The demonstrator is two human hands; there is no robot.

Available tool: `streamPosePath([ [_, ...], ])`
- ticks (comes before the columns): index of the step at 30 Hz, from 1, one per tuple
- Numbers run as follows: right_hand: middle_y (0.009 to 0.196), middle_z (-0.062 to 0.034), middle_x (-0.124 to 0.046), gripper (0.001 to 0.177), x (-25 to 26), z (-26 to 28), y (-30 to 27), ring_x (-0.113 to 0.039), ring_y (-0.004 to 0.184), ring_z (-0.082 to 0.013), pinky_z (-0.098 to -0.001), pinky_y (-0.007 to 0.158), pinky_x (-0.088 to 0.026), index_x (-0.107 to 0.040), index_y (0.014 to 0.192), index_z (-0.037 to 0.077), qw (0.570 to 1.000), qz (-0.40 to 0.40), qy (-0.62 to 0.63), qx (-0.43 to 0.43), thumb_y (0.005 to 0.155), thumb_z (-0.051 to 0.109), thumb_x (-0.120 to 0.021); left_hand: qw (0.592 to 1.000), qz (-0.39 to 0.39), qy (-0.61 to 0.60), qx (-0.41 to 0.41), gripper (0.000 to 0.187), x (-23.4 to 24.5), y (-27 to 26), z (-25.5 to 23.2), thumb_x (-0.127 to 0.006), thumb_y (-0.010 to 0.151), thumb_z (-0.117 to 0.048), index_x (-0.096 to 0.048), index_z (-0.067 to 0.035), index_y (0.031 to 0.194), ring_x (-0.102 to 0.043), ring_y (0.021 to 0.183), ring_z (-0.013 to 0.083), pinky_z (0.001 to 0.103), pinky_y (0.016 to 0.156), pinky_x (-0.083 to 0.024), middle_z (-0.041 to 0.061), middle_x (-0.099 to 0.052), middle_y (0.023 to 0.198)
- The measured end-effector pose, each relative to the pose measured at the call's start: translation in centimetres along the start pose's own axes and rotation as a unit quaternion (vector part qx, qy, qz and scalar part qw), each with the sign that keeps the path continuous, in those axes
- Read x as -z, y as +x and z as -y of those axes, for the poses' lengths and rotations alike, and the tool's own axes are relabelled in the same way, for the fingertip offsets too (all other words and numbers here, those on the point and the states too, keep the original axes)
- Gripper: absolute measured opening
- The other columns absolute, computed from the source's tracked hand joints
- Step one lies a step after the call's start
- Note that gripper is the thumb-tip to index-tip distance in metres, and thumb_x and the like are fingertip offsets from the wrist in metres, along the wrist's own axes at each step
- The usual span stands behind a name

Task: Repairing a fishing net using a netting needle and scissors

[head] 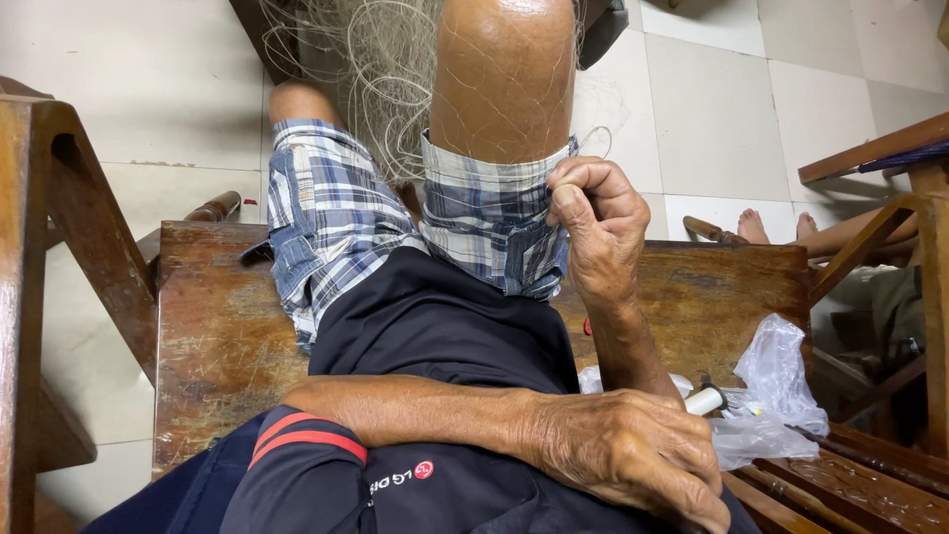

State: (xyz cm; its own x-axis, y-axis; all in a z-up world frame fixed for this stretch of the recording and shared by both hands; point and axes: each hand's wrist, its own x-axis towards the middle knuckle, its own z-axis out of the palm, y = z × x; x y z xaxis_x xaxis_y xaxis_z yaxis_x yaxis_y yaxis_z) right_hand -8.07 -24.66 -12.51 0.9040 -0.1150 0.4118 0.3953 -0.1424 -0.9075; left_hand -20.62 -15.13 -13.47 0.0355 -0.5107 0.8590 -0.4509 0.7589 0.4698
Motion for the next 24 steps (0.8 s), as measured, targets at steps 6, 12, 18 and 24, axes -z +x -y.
streamPosePath([
  [6,0.122,-0.0107,-0.073,0.016,-0.3,-0.2,0.3,-0.062,0.073,-0.0111,-0.0239,0.077,-0.055,-0.072,0.114,0.006,1.0,0.003,0.002,0.01,0.119,0.021,-0.076,0.987,-0.016,-0.156,0.039,0.028,-0.7,0.0,0.7,-0.064,0.13,-0.035,-0.071,-0.019,0.153,-0.084,0.131,0.0298,0.044,0.124,-0.071,0.005,-0.081,0.137],
  [12,0.12,-0.0105,-0.073,0.016,-0.6,-0.4,0.6,-0.061,0.076,-0.0115,-0.0238,0.075,-0.054,-0.071,0.114,0.006,1.0,0.005,0.013,0.011,0.119,0.02,-0.076,0.978,-0.025,-0.194,0.067,0.028,-2.2,-0.8,2.4,-0.072,0.127,-0.032,-0.075,-0.019,0.152,-0.087,0.132,0.0266,0.041,0.131,-0.07,0.003,-0.085,0.14],
  [18,0.118,-0.0122,-0.072,0.022,-0.6,-1.0,1.1,-0.062,0.081,-0.0125,-0.0239,0.072,-0.058,-0.072,0.114,0.004,1.0,0.004,0.008,0.021,0.118,0.025,-0.078,0.97,-0.012,-0.218,0.11,0.03,-2.3,-1.4,3.3,-0.075,0.123,-0.031,-0.077,-0.015,0.149,-0.087,0.134,0.0268,0.039,0.128,-0.069,0.007,-0.087,0.14],
  [24,0.118,-0.0107,-0.074,0.021,-0.5,-1.0,2.2,-0.063,0.078,-0.0119,-0.0243,0.076,-0.057,-0.072,0.115,0.005,1.0,0.02,0.019,0.012,0.119,0.024,-0.078,0.968,0.005,-0.201,0.151,0.029,-1.8,-2.5,4.1,-0.077,0.121,-0.033,-0.08,-0.016,0.145,-0.088,0.133,0.0249,0.038,0.126,-0.069,0.006,-0.088,0.138],
])
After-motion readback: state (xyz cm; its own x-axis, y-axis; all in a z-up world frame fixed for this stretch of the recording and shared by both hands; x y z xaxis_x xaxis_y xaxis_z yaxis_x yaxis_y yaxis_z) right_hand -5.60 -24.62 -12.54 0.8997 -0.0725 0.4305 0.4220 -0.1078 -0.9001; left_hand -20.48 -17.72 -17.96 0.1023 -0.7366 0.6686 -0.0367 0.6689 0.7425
